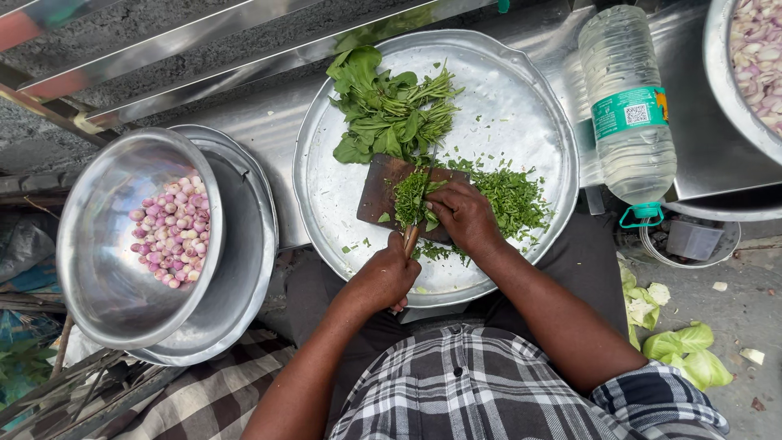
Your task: The person sits at a street food stall and uses a knife to chop green leafy vegetables on a wooden cutting board. The chopped greens accumulate on a large metal tray beside the board.
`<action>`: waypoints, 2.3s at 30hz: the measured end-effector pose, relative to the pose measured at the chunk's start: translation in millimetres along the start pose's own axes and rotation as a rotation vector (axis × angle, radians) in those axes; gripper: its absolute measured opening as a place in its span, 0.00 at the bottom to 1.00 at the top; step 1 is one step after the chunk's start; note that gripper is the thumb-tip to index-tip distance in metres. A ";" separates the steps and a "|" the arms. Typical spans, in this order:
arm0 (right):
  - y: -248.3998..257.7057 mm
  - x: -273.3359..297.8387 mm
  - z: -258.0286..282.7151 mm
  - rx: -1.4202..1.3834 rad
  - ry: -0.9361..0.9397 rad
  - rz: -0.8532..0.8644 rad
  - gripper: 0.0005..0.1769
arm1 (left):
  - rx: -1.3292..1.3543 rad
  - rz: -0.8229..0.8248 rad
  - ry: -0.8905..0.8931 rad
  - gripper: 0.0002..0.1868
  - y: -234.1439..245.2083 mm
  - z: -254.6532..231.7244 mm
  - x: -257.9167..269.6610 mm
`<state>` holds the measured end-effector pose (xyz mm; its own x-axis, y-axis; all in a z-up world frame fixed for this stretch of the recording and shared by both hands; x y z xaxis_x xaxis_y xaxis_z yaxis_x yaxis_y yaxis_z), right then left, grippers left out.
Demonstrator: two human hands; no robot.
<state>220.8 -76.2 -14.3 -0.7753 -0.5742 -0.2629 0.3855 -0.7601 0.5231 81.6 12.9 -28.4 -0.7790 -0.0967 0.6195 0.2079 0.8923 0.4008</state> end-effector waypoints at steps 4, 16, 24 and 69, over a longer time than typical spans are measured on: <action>-3.5 0.0 -5.2 0.016 0.034 0.023 0.10 | -0.012 0.044 0.058 0.21 -2.0 7.8 10.7; -4.7 2.2 -14.9 -0.038 0.051 0.003 0.11 | -0.088 0.076 -0.018 0.23 -22.8 26.3 -18.5; -3.6 0.9 -16.5 -0.070 0.061 0.035 0.14 | 0.002 0.121 0.001 0.23 -25.5 20.9 -16.9; 1.7 7.9 -9.4 0.061 0.100 0.093 0.11 | 0.244 0.062 -0.054 0.22 -42.1 27.2 -25.4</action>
<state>220.0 -84.9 -23.1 -0.6829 -0.6708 -0.2892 0.4196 -0.6843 0.5964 76.6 -10.2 -79.3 -0.8012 -0.0203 0.5980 0.1126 0.9764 0.1841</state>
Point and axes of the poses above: each hand's wrist, its own x-axis away from the middle knuckle, its own y-axis out of the back of the hand, z = x × y, the point moved 10 cm from there along -x, towards the middle knuckle, and after that the axes turned 5 degrees about -y, right-handed, at the moved point
